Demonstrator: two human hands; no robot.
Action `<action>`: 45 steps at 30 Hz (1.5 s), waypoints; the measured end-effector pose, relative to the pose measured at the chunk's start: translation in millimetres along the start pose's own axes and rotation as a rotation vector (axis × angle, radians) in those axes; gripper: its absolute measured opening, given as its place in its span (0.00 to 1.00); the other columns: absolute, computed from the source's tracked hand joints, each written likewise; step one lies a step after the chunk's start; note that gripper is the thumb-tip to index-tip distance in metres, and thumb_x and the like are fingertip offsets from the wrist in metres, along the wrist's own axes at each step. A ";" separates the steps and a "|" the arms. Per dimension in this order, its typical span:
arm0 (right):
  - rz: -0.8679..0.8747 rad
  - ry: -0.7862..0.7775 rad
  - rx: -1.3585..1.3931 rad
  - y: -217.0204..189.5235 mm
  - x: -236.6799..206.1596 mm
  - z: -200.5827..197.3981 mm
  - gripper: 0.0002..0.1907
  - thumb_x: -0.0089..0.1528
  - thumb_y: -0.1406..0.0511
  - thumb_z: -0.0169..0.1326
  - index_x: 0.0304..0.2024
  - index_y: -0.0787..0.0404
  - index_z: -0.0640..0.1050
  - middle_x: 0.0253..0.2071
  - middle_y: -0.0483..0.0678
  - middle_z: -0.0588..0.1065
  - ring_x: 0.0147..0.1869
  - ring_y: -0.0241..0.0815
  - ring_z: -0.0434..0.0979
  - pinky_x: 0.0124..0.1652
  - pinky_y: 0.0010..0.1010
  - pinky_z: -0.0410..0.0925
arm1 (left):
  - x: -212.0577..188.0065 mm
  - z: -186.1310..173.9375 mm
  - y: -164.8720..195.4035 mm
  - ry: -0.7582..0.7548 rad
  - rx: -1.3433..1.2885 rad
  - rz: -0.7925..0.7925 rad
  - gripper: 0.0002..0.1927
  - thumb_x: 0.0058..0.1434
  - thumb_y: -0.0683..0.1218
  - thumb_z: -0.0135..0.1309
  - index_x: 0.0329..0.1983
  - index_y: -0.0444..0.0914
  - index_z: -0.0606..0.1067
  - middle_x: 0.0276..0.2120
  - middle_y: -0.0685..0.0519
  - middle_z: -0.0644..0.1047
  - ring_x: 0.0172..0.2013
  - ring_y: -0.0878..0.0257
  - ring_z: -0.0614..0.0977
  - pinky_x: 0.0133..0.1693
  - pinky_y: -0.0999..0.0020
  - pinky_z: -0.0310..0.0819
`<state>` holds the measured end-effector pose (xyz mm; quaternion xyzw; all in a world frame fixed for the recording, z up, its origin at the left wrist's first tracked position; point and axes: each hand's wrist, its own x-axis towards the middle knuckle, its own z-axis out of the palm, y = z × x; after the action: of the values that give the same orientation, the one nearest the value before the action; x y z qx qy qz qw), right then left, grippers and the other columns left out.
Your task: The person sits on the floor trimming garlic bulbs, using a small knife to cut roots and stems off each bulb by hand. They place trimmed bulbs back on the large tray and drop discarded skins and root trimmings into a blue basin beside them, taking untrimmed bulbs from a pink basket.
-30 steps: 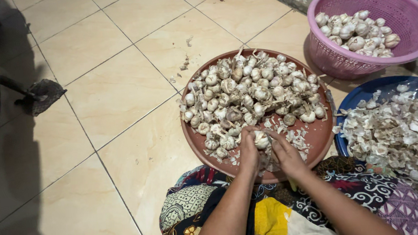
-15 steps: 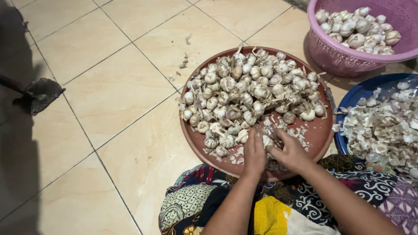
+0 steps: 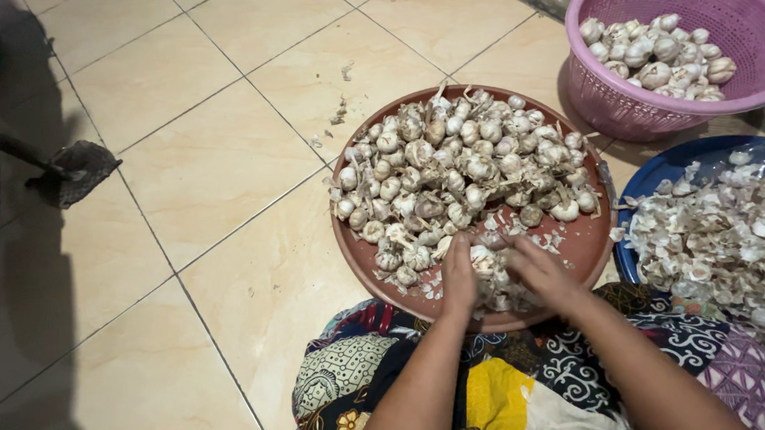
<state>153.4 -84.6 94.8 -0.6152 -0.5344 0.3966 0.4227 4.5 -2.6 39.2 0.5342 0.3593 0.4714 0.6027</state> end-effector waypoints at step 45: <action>0.016 0.069 -0.213 15.3 2.5 18.5 0.18 0.55 0.65 0.57 0.46 0.64 0.72 0.27 0.50 0.71 0.27 0.41 0.67 0.28 0.36 0.63 | -16.0 7.3 13.2 0.004 0.307 0.068 0.19 0.74 0.51 0.38 0.52 0.33 0.73 0.39 0.38 0.80 0.42 0.43 0.83 0.45 0.53 0.74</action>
<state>141.3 -81.4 74.2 -0.6742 -0.5538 0.3197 0.3696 4.2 -20.3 52.3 0.6310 0.4101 0.4323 0.4968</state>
